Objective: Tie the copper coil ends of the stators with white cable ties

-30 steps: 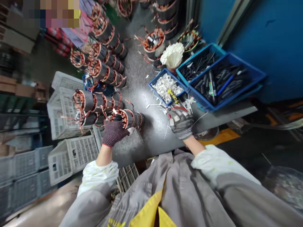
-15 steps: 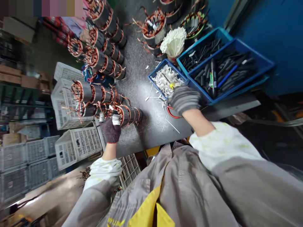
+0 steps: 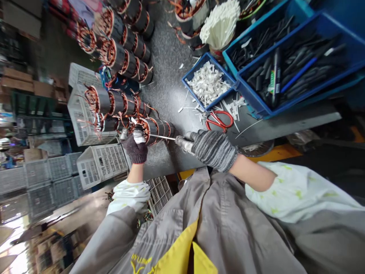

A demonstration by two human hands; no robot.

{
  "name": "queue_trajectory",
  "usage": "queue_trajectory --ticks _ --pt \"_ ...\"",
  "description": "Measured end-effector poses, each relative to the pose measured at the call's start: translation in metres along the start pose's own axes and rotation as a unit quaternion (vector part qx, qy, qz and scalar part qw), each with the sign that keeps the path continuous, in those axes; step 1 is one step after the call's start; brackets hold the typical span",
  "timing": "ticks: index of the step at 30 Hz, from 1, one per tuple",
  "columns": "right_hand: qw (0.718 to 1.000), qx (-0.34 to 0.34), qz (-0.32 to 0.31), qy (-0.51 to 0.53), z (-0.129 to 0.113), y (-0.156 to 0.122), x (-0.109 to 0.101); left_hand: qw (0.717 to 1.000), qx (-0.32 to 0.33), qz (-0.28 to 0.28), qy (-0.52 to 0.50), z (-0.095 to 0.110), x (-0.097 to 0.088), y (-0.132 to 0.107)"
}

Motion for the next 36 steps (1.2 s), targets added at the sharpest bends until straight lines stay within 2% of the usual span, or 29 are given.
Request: queue_trajectory --ticks 7,10,12,14,16,18,19,21,23,25,28,33,36 --pt "0.999 -0.024 -0.021 -0.044 -0.005 0.003 -0.022 1.0 -0.011 0.007 0.003 -0.001 0.0 -0.003" --pt "1.0 -0.015 0.0 -0.02 -0.003 0.006 -0.022 1.0 -0.011 0.013 0.002 -0.001 0.0 -0.002" --pt "0.998 0.021 0.035 0.041 -0.002 0.013 -0.012 1.0 -0.014 0.024 0.001 -0.003 -0.001 -0.002" --pt "0.987 0.064 0.048 0.137 -0.005 0.022 0.01 0.999 -0.011 0.033 -0.006 -0.005 -0.002 -0.002" --pt "0.965 0.088 0.019 0.246 -0.013 0.03 0.039 0.999 -0.004 0.032 -0.015 -0.005 -0.003 -0.001" --pt "0.95 0.088 -0.001 0.3 -0.018 0.031 0.056 0.999 0.005 0.03 -0.021 -0.005 -0.004 -0.001" --pt "0.954 0.082 -0.002 0.287 -0.016 0.028 0.058 0.999 0.01 0.034 -0.023 -0.005 -0.005 0.0" --pt "0.98 0.081 -0.001 0.18 -0.003 0.018 0.052 0.998 0.025 0.052 -0.028 -0.004 -0.009 0.0" --pt "0.994 0.088 -0.041 0.042 0.017 0.007 0.044 0.996 0.041 0.063 -0.036 -0.004 -0.01 -0.001" --pt "0.99 0.089 -0.1 -0.048 0.034 0.003 0.038 0.996 0.051 0.058 -0.046 -0.005 -0.009 -0.002" --pt "0.982 0.07 -0.155 -0.085 0.043 0.009 0.032 0.996 0.061 0.032 -0.062 -0.012 -0.004 -0.001" --pt "0.979 0.052 -0.16 -0.111 0.034 0.022 0.029 0.994 0.072 -0.043 -0.071 -0.029 -0.005 0.019" --pt "0.979 0.021 -0.166 -0.118 0.022 0.023 0.035 0.987 0.092 -0.12 -0.055 -0.027 -0.012 0.029"
Point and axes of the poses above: each hand's wrist, its own y-axis towards the middle knuckle, its own x-axis out of the palm, z = x × y, the point moved 8 cm from there along y, towards the middle knuckle, and after that the axes turned 14 degrees about -y, right-handed, at the moved point
